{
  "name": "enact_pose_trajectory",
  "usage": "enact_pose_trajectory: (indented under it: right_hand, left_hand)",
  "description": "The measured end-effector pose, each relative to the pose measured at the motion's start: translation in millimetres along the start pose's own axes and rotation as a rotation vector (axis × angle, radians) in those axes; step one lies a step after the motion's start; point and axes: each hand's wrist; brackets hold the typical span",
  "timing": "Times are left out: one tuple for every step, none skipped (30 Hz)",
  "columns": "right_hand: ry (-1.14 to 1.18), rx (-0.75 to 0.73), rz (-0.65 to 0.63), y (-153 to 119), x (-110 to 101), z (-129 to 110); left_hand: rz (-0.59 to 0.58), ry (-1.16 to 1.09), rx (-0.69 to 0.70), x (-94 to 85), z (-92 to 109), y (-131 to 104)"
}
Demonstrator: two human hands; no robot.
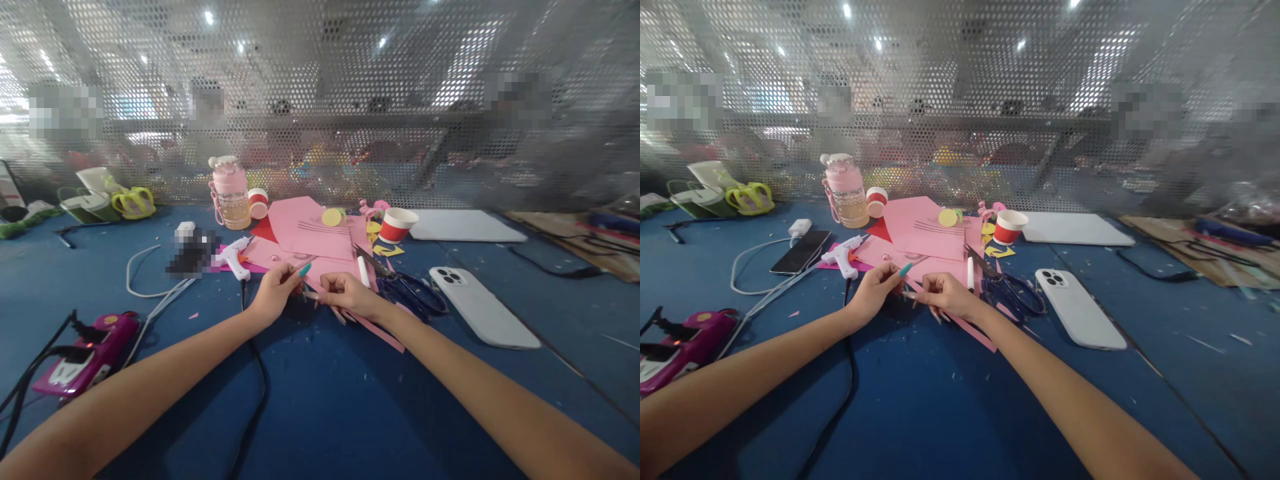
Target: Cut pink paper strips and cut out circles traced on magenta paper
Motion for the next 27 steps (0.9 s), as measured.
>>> enact_pose_trajectory:
  right_hand:
    - [0.001,0.003,-0.002,0.1,0.0,0.0]
    - [0.002,0.006,-0.004,0.3,-0.1,0.2]
    - [0.002,0.007,-0.003,0.6,-0.3,0.6]
    - [0.004,0.005,0.001,1.0,-0.6,1.2]
    - [0.008,0.003,0.006,1.4,-1.0,1.9]
    - [0.014,0.001,0.012,1.9,-1.5,2.5]
    - [0.022,0.0,0.015,2.3,-2.0,3.2]
    - [0.032,0.001,0.015,2.7,-2.5,3.8]
    - [0.043,0.004,0.012,3.0,-2.9,4.2]
    - [0.052,0.008,0.008,3.2,-3.2,4.4]
    - [0.056,0.01,0.006,3.4,-3.4,4.5]
    - [0.059,0.012,0.006,3.5,-3.5,4.5]
    - [0.059,0.012,0.007,3.5,-3.6,4.5]
    - [0.058,0.01,0.01,3.5,-3.5,4.4]
    - [0.055,0.008,0.013,3.6,-3.5,4.5]
    - [0.052,0.006,0.015,3.6,-3.5,4.5]
    - [0.05,0.006,0.014,3.6,-3.6,4.7]
    - [0.047,0.008,0.012,3.7,-3.8,4.9]
    - [0.044,0.011,0.008,3.7,-4.0,5.0]
    - [0.042,0.016,0.004,3.8,-4.2,5.2]
    - [0.039,0.021,0.003,3.9,-4.4,5.3]
    - [0.035,0.026,0.002,4.0,-4.5,5.3]
    - [0.031,0.029,0.004,4.1,-4.6,5.2]
    - [0.027,0.029,0.006,4.1,-4.6,5.0]
    - [0.024,0.027,0.007,4.1,-4.5,4.8]
    - [0.022,0.024,0.009,4.1,-4.4,4.6]
    - [0.022,0.021,0.011,4.1,-4.2,4.3]
  left_hand:
    - [0.005,0.002,-0.005,-0.1,-0.6,0.2]
    - [0.008,0.004,-0.009,-0.2,-1.1,0.5]
    - [0.009,0.001,-0.012,-0.4,-1.4,0.8]
    - [0.005,-0.007,-0.01,-0.6,-1.7,1.1]
    - [-0.005,-0.017,-0.002,-1.0,-2.0,1.4]
    - [-0.023,-0.025,0.009,-1.4,-2.3,1.6]
    - [-0.041,-0.029,0.018,-1.8,-2.7,1.8]
    - [-0.057,-0.029,0.023,-2.3,-3.2,1.9]
    - [-0.067,-0.025,0.024,-2.7,-3.9,2.0]
    - [-0.07,-0.022,0.021,-3.0,-4.5,2.0]
    - [-0.065,-0.023,0.018,-3.1,-5.0,2.0]
    - [-0.056,-0.029,0.016,-3.1,-5.3,1.9]
    - [-0.043,-0.038,0.017,-2.9,-5.3,1.8]
    - [-0.032,-0.048,0.019,-2.6,-4.9,1.7]
    - [-0.023,-0.054,0.017,-2.2,-4.3,1.5]
    - [-0.015,-0.058,0.01,-1.8,-3.4,1.3]
    - [-0.008,-0.061,-0.001,-1.4,-2.4,1.0]
    - [-0.003,-0.065,-0.014,-1.1,-1.4,0.8]
    - [0.0,-0.069,-0.027,-0.9,-0.7,0.6]
    - [0.001,-0.076,-0.037,-0.8,-0.1,0.4]
    - [0.0,-0.084,-0.043,-0.8,0.2,0.4]
    - [-0.002,-0.09,-0.046,-0.8,0.4,0.3]
    - [-0.002,-0.093,-0.049,-0.9,0.5,0.4]
    - [-0.001,-0.091,-0.052,-0.9,0.6,0.4]
    - [0.003,-0.087,-0.056,-0.9,0.8,0.5]
    - [0.009,-0.081,-0.061,-0.9,1.1,0.6]
    - [0.015,-0.075,-0.067,-0.8,1.6,0.6]
Point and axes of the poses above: each hand's wrist, its own y-axis towards the middle knuckle, its own x-axis out of the palm, z = x × y, and after that the axes turned 1 degree about y, right-handed
